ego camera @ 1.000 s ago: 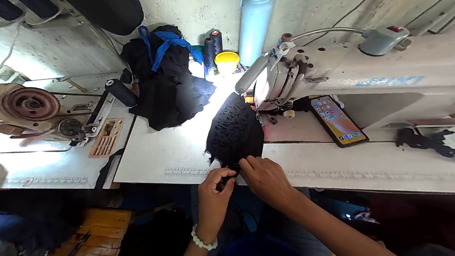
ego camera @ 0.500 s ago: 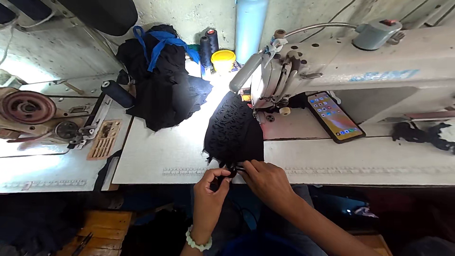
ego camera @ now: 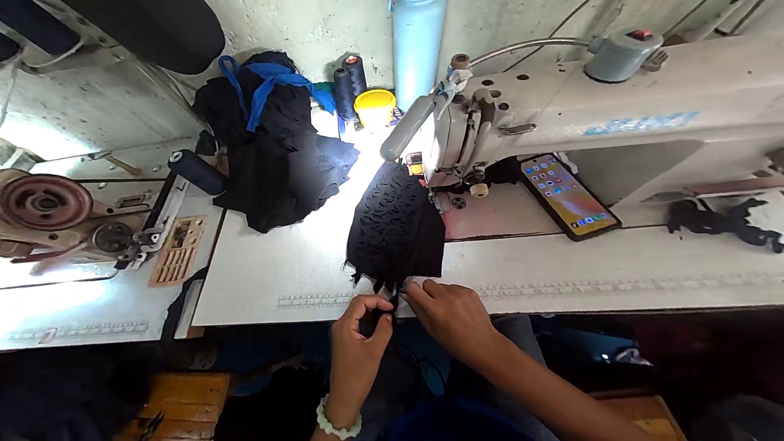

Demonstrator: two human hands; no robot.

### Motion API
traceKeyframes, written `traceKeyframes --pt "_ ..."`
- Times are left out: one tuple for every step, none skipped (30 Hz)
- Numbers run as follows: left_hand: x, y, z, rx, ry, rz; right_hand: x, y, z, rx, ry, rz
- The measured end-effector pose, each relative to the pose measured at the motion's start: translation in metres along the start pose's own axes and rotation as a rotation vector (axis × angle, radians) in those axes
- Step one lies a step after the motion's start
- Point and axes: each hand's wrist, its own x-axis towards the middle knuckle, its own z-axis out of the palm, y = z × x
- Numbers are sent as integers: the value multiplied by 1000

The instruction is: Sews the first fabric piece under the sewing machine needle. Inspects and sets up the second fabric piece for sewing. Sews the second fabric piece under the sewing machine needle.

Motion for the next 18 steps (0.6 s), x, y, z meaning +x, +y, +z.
traceKeyframes --pt "0 0 -1 -11 2 -3 -3 1 -4 -23 -2 15" --pt "0 0 -2 -21 6 -6 -7 3 -7 -44 4 27" --pt "1 0 -3 -27 10 -8 -9 4 -11 -59 8 33" --pt "0 0 -3 -30 14 -9 -11 5 -13 -68 15 34" --pt "0 0 -3 -34 15 -11 -12 5 -15 -69 22 34" --pt "0 0 -3 -37 13 -11 -11 4 -15 -65 28 32" --pt "0 0 -2 -41 8 -11 -9 3 -14 -58 33 29" --pt "1 0 -2 -43 4 -8 -5 1 -12 -48 34 22" --pt "1 0 -2 -46 0 -5 -2 -2 -9 -36 31 14" --pt "1 0 -1 -50 -1 -2 2 -5 -5 -22 23 3" --pt "0 0 -1 -58 -1 -3 4 -7 -2 -7 14 -10" --pt "0 1 -1 -68 1 -6 5 -9 2 2 5 -24" --pt "0 1 -2 -78 2 -8 5 -10 4 5 -4 -36" --pt "-1 2 -2 -86 1 -7 4 -10 4 7 -8 -43" --pt "-2 1 -4 -96 -6 -5 3 -10 3 8 -12 -45" --pt "-3 0 -5 -100 -17 1 1 -9 2 8 -16 -44" --pt "-4 -1 -6 -101 -30 10 -1 -7 0 9 -13 -43" --pt "-6 -1 -6 -102 -43 17 -4 -7 -1 9 -6 -45"
